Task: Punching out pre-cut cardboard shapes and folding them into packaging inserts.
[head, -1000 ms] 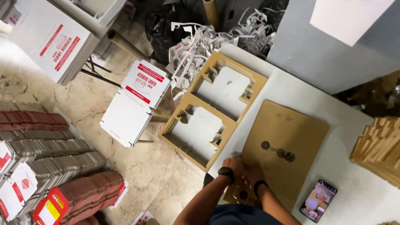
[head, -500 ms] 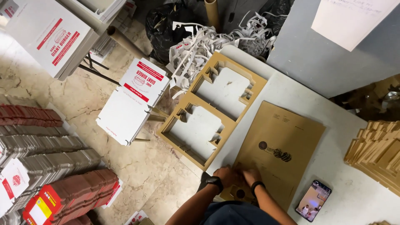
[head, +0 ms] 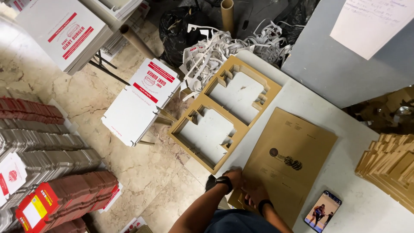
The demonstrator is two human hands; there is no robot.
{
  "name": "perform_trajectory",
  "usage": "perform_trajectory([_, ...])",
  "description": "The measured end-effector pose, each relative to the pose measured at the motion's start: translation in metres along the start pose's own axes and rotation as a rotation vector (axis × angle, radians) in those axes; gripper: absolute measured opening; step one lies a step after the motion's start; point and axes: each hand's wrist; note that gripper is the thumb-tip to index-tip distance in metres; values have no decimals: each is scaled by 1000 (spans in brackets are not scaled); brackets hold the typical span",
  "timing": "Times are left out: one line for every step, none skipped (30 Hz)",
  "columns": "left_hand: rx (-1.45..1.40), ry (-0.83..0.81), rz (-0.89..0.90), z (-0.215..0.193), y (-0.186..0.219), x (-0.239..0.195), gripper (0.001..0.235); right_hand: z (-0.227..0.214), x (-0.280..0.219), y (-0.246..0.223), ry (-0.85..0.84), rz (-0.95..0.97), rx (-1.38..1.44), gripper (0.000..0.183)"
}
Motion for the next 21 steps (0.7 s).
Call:
perform_trajectory([15,-9,-13,-4,2,-4,32,-3,-12,-8,-3,-24,-64,67])
perform_trajectory([12,-7,-17,3,-2,5,32,-2,-12,-8,-7,-25,-67,67])
perform_trajectory([38,11,5,10,-6,14,34,-2,-12,-10,-2,-5,-39,62])
perform_trajectory([64,29,27,16,-9,24,35,-2,-11,-11,3,14,-11,58])
perform_trajectory([63,31,28,17,-10,23,35,-3,-14,-16,3,12,-12,58])
perform_trajectory([52,32,35,17,-10,23,27,-4,-17,-20,9,10,-79,60])
perform_trajectory([40,33,43,19,-11,23,19,-5,-20,-24,15,7,-145,63])
perform_trajectory([39,35,44,19,-10,28,19,0,18,5,16,6,-147,63])
perform_trajectory([61,13,19,21,-9,33,31,4,55,34,-159,-326,-842,34])
perform_trajectory([83,-9,-5,24,-9,38,45,9,92,64,-331,-670,-1527,55])
perform_trajectory([82,-8,-4,25,-9,43,45,4,59,38,-330,-670,-1528,55])
perform_trajectory([125,5,32,27,-9,48,43,-1,25,13,-204,-405,-925,19])
perform_trajectory([166,16,67,30,-9,52,41,-7,-9,-12,-72,-142,-318,61])
perform_trajectory([166,14,66,28,-6,50,41,-9,-19,-20,-73,-140,-319,61])
perform_trajectory([148,-5,44,25,-3,47,35,-10,-29,-28,-47,-101,-296,59])
perform_trajectory([130,-24,22,23,-1,44,28,-11,-39,-36,-21,-63,-274,56])
perform_trajectory([130,-25,22,21,3,37,28,-11,-31,-30,-22,-62,-274,56])
perform_trajectory([87,-17,-3,19,6,30,25,-10,-22,-23,-51,-59,-362,55])
perform_trajectory([44,-7,-27,16,10,24,23,-10,-13,-17,-77,-58,-450,54])
perform_trajectory([45,-7,-26,27,9,40,23,-8,3,-6,-76,-58,-448,54])
perform_trajectory([99,47,12,39,6,55,28,-5,19,6,-30,-58,-497,40])
Point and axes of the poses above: each hand's wrist, its own x-axis towards the middle knuckle, its own z-axis out of the palm, y = z × x, and after that the axes turned 10 degrees about -z, right-handed
